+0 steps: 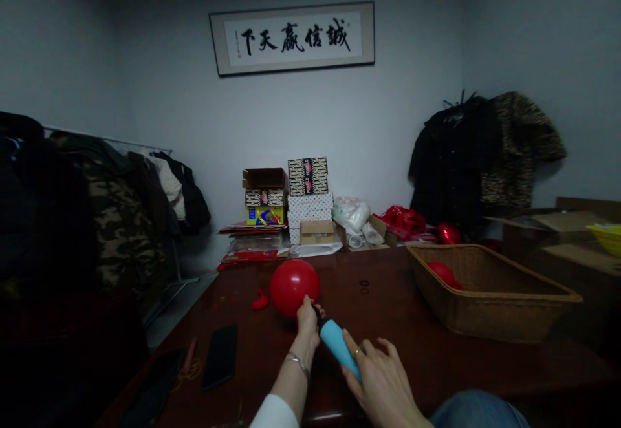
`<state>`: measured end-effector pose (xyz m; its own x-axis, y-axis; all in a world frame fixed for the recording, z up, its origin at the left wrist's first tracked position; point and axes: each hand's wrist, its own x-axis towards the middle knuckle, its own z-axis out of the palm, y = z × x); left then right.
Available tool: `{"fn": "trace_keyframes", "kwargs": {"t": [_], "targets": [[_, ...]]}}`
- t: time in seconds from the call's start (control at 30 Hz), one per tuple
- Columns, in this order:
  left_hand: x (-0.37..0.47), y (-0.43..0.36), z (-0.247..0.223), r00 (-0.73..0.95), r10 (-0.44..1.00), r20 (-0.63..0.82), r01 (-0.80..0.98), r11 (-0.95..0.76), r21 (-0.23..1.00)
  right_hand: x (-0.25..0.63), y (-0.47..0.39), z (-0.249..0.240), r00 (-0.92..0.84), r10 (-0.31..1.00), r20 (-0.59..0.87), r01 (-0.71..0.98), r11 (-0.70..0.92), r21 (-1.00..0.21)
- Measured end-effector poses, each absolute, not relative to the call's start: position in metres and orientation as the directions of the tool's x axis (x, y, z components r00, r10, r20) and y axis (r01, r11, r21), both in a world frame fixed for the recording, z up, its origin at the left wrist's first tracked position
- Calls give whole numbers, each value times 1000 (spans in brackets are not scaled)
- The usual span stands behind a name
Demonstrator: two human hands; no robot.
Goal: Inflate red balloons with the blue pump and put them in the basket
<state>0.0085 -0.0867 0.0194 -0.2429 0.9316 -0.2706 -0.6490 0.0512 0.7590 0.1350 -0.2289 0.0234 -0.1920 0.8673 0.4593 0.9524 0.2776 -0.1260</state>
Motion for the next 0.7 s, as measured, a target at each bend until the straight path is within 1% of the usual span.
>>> {"fn": "trace_keyframes", "kwargs": {"t": [0.23,0.37,0.57,0.7], "targets": [[6,-85,20,-230,937,-263,-670,43,741,137,-234,17,-217,850,480,948,301,-104],[-4,-77,17,-259,929,-263,-668,25,744,147,-241,6,-238,829,506,942,323,-86],[-23,-64,13,-301,923,-241,-656,-17,755,168,-252,-16,-302,709,637,923,385,8],[-28,-60,16,-305,924,-230,-660,-30,751,175,-256,-18,-327,641,695,914,402,59]]}}
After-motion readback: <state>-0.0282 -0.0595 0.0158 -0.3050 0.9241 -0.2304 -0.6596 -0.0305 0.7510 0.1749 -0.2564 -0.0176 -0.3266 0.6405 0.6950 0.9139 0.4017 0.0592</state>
